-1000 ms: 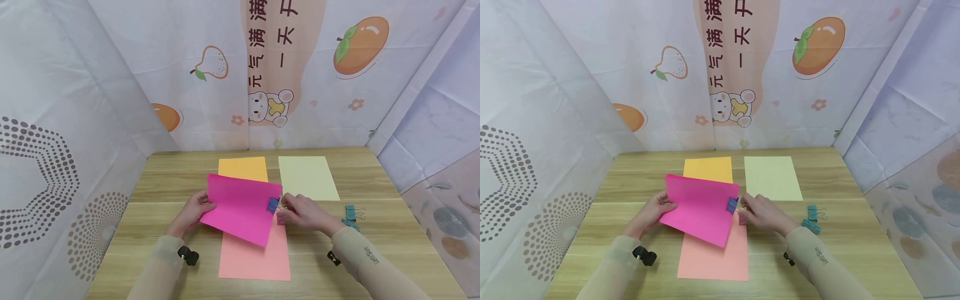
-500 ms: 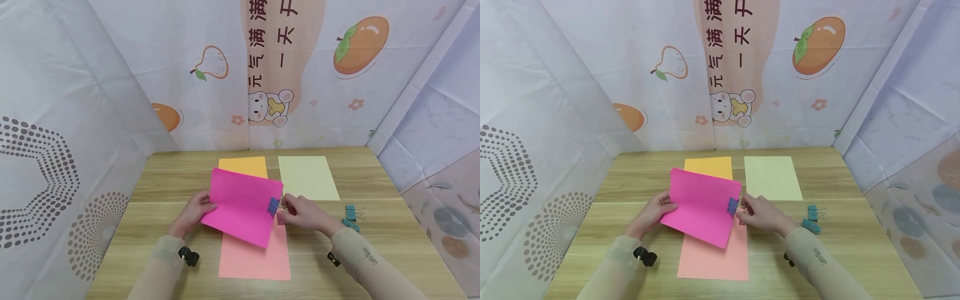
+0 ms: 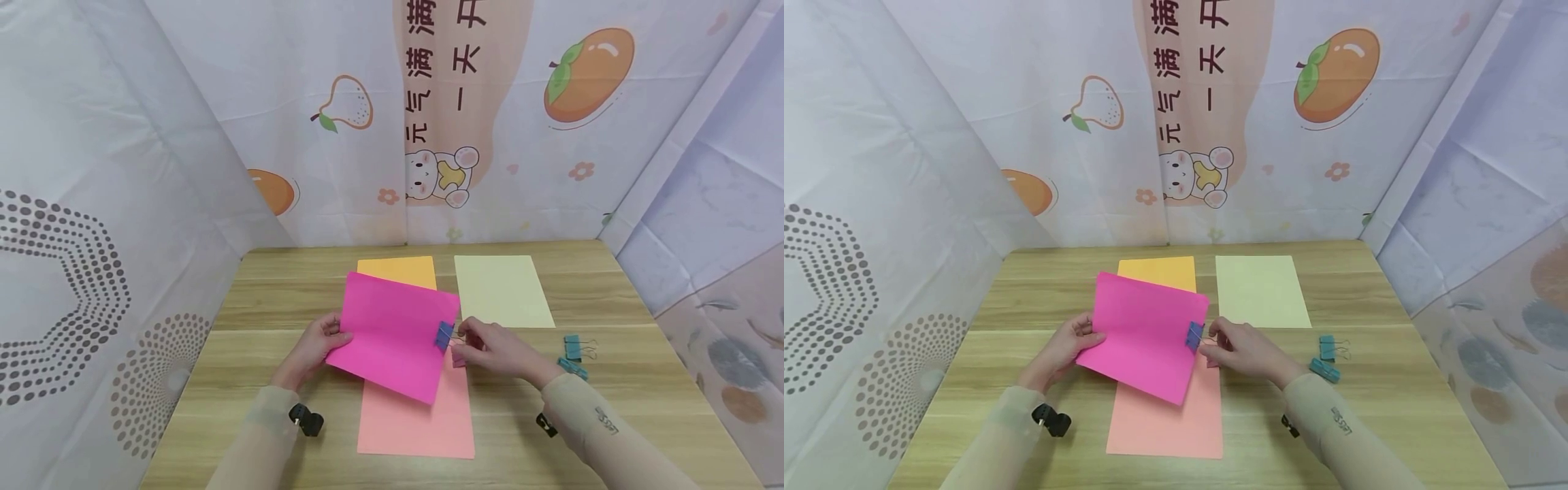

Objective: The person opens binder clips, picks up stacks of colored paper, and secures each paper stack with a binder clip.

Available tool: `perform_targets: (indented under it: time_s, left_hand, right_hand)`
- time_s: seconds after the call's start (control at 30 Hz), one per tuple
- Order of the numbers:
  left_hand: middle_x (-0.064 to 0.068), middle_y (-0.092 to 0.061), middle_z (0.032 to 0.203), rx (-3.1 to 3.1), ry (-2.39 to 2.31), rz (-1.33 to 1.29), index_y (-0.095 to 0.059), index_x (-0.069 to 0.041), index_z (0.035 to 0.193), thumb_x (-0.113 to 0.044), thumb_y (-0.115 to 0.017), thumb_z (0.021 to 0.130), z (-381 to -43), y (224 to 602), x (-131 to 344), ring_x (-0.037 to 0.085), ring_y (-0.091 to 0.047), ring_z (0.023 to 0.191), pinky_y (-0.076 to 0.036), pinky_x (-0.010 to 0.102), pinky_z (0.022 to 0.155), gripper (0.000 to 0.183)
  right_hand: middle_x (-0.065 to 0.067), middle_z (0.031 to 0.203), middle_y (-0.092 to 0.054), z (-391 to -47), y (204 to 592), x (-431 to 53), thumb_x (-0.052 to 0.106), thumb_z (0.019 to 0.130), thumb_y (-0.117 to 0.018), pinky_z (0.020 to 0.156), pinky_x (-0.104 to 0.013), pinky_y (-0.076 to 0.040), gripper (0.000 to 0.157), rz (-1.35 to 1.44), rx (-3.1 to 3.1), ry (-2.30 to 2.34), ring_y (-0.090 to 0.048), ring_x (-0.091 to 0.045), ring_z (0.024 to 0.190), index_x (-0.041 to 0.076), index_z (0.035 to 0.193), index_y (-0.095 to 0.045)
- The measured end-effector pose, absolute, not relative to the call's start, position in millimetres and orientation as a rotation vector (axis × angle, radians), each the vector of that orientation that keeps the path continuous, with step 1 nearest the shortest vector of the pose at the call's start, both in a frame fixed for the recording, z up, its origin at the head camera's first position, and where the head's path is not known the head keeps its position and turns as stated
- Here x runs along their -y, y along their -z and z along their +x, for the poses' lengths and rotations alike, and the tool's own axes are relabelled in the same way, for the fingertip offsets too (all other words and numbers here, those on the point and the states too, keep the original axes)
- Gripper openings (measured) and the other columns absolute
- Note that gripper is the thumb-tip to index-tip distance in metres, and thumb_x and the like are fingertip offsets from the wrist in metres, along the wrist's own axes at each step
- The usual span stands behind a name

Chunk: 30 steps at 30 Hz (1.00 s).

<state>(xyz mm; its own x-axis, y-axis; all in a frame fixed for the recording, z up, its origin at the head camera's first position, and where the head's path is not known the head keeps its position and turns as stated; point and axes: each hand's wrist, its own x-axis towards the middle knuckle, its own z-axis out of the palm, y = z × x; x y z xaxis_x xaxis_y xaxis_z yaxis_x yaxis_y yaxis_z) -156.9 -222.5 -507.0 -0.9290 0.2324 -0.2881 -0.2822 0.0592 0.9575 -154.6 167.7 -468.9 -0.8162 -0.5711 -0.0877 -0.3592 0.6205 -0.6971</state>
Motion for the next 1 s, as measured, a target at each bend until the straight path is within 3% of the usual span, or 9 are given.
perform_targets:
  time_s: [0.2,0.53,0.73,1.0]
  left_hand:
    - [0.013,-0.066,0.116,-1.977,-1.930,-0.077,-0.062,-0.004,0.123,-0.005,-0.065,0.098,-157,508,224,0.022,-0.070,0.089,-0.061,0.034,0.072,0.025]
    - [0.012,-0.067,0.116,-1.981,-1.951,-0.101,-0.061,-0.001,0.127,-0.003,-0.066,0.097,-155,509,228,0.021,-0.069,0.088,-0.060,0.033,0.072,0.030]
    - [0.017,-0.063,0.124,-2.013,-1.915,-0.163,-0.059,-0.002,0.134,-0.005,-0.066,0.097,-155,512,232,0.021,-0.069,0.092,-0.060,0.033,0.075,0.037]
    - [0.017,-0.063,0.125,-2.020,-1.935,-0.185,-0.058,-0.002,0.135,-0.006,-0.067,0.097,-151,514,240,0.021,-0.070,0.092,-0.060,0.032,0.076,0.039]
  right_hand:
    - [0.005,0.090,-0.062,-153,468,-168,0.050,0.099,-0.062,0.072,-0.028,-0.052,0.046,-0.734,-2.541,1.008,-0.060,-0.012,0.080,0.011,0.124,-0.060]
    - [0.005,0.098,-0.063,-152,468,-170,0.047,0.100,-0.063,0.071,-0.028,-0.052,0.047,-0.722,-2.554,0.992,-0.061,-0.013,0.081,0.012,0.131,-0.059]
    - [0.006,0.100,-0.063,-152,467,-172,0.050,0.099,-0.063,0.070,-0.028,-0.052,0.055,-0.693,-2.552,0.988,-0.062,-0.015,0.082,0.009,0.135,-0.058]
    - [0.003,0.101,-0.063,-153,468,-181,0.037,0.101,-0.065,0.070,-0.027,-0.053,0.046,-0.644,-2.586,0.949,-0.060,-0.012,0.084,0.006,0.135,-0.057]
